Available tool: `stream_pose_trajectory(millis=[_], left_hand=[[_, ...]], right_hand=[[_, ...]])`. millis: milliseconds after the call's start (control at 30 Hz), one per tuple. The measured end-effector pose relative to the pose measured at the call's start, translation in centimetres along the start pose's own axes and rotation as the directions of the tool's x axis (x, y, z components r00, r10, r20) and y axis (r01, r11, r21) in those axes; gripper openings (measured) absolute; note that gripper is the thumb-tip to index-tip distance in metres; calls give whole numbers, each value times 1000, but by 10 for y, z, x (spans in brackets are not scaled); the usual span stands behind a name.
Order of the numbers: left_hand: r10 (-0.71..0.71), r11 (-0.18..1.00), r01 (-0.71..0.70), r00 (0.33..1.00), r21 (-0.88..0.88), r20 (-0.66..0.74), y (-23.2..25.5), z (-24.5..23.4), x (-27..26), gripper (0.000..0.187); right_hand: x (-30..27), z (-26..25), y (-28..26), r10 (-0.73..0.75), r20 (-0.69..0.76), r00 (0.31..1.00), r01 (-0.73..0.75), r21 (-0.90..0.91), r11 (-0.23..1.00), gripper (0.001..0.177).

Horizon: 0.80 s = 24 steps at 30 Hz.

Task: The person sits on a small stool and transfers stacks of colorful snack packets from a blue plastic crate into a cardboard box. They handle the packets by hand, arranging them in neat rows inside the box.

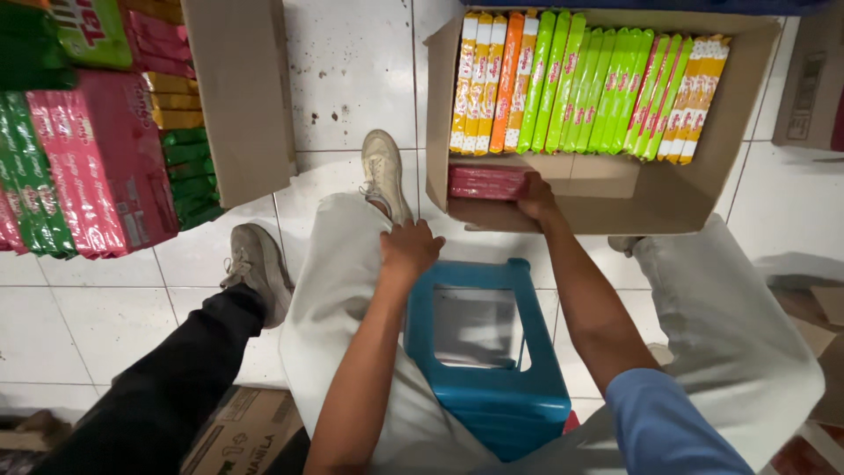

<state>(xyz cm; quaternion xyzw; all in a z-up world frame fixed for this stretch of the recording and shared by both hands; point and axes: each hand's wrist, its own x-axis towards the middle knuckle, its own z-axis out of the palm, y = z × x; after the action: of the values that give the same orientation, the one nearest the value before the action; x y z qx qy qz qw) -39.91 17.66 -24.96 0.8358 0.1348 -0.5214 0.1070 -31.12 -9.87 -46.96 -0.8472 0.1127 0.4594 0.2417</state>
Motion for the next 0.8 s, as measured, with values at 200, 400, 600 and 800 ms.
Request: stream_pose_trajectory(millis=[200, 400, 600, 800], left_hand=[[4, 1000, -4, 1000, -13, 7, 0, 1, 0, 64], [15, 1000, -16, 1000, -15, -10, 1, -1, 4, 63], [144, 947, -207, 958, -246, -250, -15, -46, -15, 48], [54, 674, -633, 555, -380, -830, 53, -225, -93, 26]], right_hand=[[10, 16, 7, 24, 106, 994, 13, -339, 941, 68], [-28, -14, -22, -27, 147, 989, 71, -300, 951, 67], [-33, -73, -14, -195, 121, 973, 212, -147, 966, 53], [-260, -282, -167, -675, -181, 715, 677, 424, 602, 39]])
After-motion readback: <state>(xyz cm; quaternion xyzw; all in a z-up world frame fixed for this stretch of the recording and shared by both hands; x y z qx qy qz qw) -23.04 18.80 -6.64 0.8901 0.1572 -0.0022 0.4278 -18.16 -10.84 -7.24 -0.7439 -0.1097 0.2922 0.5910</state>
